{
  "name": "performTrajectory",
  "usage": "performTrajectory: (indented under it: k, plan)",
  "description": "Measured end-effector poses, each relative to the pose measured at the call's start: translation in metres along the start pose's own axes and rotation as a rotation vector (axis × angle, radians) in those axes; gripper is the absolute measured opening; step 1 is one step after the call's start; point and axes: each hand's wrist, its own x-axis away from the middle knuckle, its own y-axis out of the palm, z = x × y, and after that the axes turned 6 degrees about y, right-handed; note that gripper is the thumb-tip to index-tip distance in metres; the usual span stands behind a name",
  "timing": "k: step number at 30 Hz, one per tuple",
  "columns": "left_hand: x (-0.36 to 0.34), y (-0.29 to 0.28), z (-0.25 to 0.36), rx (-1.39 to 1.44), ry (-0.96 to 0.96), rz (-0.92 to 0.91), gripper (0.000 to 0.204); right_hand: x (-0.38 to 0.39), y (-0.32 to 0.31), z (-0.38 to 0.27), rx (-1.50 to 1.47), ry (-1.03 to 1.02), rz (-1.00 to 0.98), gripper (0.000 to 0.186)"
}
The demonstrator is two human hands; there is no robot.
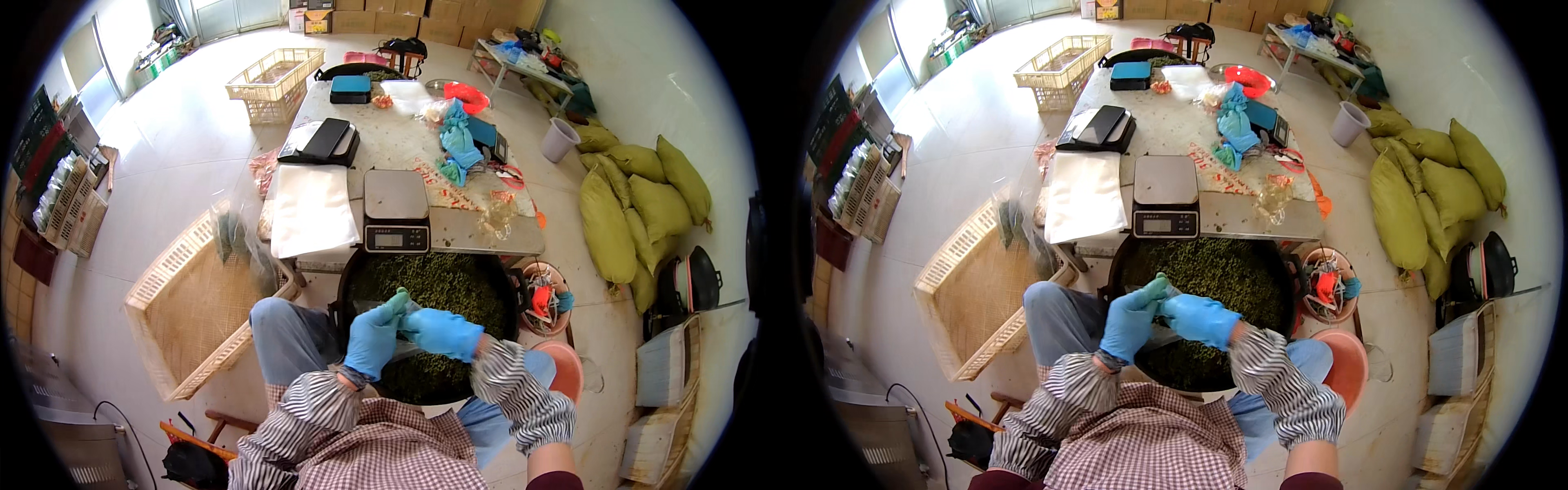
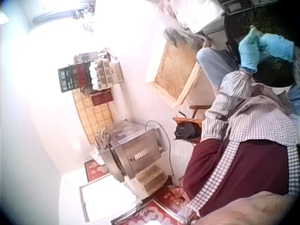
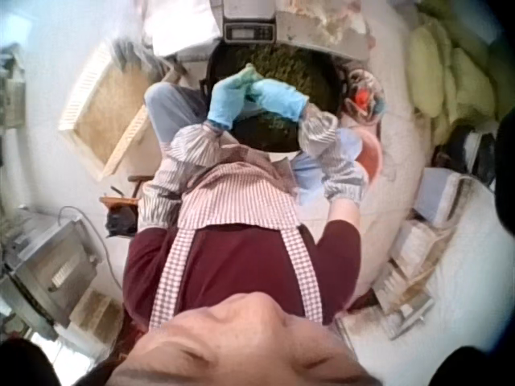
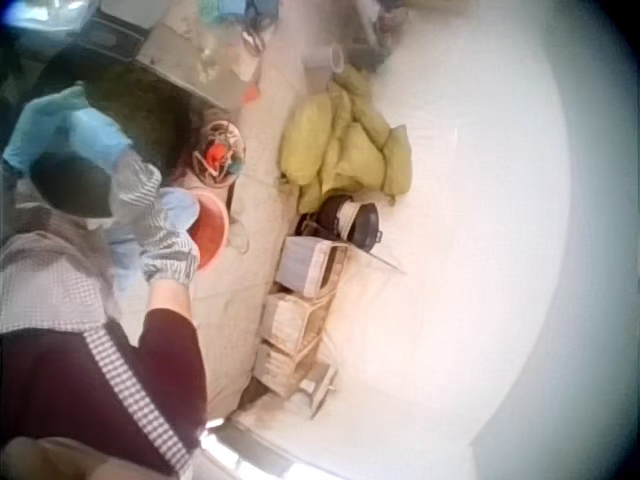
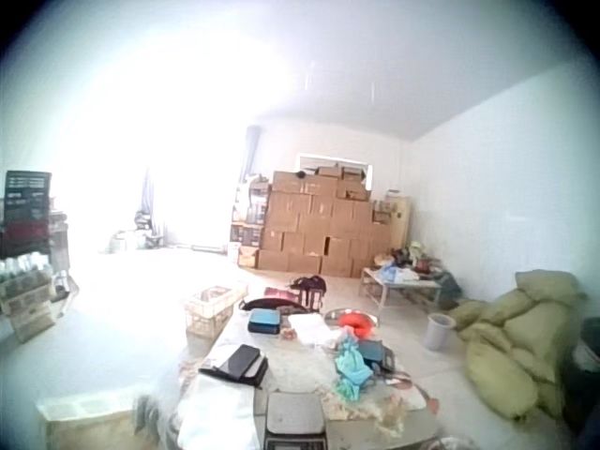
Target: The person scoops dried green leaves from a large bowl into small plastic bags, weighs each bag on a digital scale, and places the filled bags into a basket. The process is repeated multiple times.
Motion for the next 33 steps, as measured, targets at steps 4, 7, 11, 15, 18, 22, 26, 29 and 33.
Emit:
performTrajectory:
  k: [4,7,11,15,18,22,26,29,33]
  plan:
    - [-0.054,-0.018,0.063,0.092,-0.082,-0.094,0.039,0.083,-0.067,-0.039,-0.886,-0.078,0.516,0.032]
    - [-0.12,-0.025,0.138,-0.052,-0.071,-0.22,0.038,0.119,-0.076,-0.01,-0.976,-0.01,0.918,0.032]
    - [-0.216,-0.006,0.165,-0.279,0.52,-0.274,0.033,0.12,-0.017,0.072,-1.106,0.197,0.918,0.035]
    - [-0.256,0.006,0.159,-0.954,0.874,-0.353,0.042,0.105,0.074,0.12,-1.175,0.336,0.872,0.03]
    - [-0.268,0.004,0.12,-1.136,0.901,-0.487,0.06,0.09,0.113,0.113,-0.869,0.469,0.934,0.029]
    - [-0.257,-0.001,0.041,-1.09,0.58,-0.651,0.041,0.073,0.113,0.086,-0.084,0.473,0.747,0.054]
    - [-0.209,-0.002,0.047,-0.872,0.711,-0.411,0.043,0.069,0.125,0.059,0.282,0.461,0.541,0.066]
    - [-0.177,-0.018,0.046,-0.476,0.54,-0.156,0.039,0.067,0.136,0.066,0.274,0.428,0.592,0.044]
    - [-0.145,-0.053,0.022,-0.119,0.231,0.07,0.035,0.064,0.127,0.078,-0.029,0.455,0.728,0.022]
